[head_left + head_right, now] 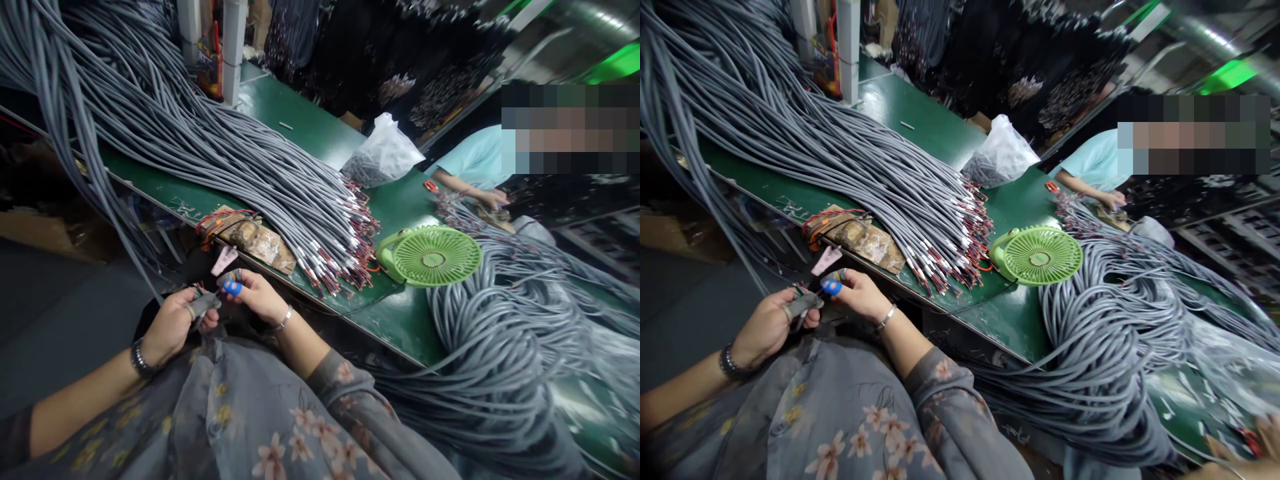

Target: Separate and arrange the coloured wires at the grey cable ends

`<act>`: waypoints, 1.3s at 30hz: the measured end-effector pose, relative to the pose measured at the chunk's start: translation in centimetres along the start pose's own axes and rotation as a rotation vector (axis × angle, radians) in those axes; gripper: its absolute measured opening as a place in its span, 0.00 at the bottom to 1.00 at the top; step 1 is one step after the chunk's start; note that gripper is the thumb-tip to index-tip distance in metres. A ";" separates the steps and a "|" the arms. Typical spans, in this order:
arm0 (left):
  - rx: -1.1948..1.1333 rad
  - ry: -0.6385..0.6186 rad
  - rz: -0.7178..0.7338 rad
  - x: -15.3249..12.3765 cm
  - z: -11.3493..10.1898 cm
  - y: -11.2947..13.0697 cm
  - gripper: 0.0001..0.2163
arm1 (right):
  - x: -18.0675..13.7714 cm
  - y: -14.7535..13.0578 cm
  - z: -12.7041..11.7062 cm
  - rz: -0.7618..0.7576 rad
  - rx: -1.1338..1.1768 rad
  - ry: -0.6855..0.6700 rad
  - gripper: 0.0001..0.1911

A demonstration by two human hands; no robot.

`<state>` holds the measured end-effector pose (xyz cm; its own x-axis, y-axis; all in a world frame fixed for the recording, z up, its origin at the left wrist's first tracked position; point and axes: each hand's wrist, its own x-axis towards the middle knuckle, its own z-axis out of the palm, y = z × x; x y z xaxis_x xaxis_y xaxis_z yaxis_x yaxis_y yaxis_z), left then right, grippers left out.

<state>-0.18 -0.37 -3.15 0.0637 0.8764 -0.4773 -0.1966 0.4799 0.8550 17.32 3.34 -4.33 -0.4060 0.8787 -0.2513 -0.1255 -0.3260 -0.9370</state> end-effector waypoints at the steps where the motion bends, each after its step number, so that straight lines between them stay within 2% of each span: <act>1: -0.012 0.016 0.011 0.0 0.0 0.0 0.11 | -0.1 0.4 0.2 0.015 0.044 0.018 0.29; 6: -0.001 -0.019 0.015 0.2 0.0 -0.2 0.16 | 0.0 2.0 1.8 -0.037 0.105 0.181 0.21; 8: 0.039 -0.063 -0.008 0.4 -0.3 -0.1 0.17 | 0.4 2.0 1.9 -0.027 0.057 0.158 0.20; 12: 0.152 -0.125 0.004 0.6 -1.3 0.0 0.16 | 1.0 1.2 1.6 -0.019 -0.124 0.022 0.19; 14: 0.153 -0.107 0.013 0.5 -1.5 -0.2 0.15 | 1.2 1.1 1.6 -0.037 -0.203 -0.001 0.18; 17: 0.053 -0.039 0.000 0.2 -1.2 -0.6 0.17 | 1.3 1.4 2.0 -0.046 -0.215 0.040 0.17; 23: -0.130 0.074 0.038 -0.2 -0.4 -0.8 0.18 | 1.8 2.0 2.8 -0.034 -0.137 0.167 0.22; 29: -0.170 0.110 0.081 -0.2 -0.6 -0.6 0.14 | 1.7 2.6 2.5 0.051 0.167 0.094 0.30; 34: -0.208 0.139 0.095 -0.4 -0.3 -0.3 0.11 | 1.1 2.8 1.8 0.097 0.290 0.030 0.31; 39: -0.250 0.170 0.069 -0.7 0.1 0.6 0.13 | 1.3 2.5 1.1 0.131 0.361 0.107 0.30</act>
<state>-0.22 -0.70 -2.33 -0.1184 0.8775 -0.4648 -0.4305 0.3765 0.8203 15.50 3.32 -6.77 -0.3452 0.8466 -0.4051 -0.3964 -0.5228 -0.7547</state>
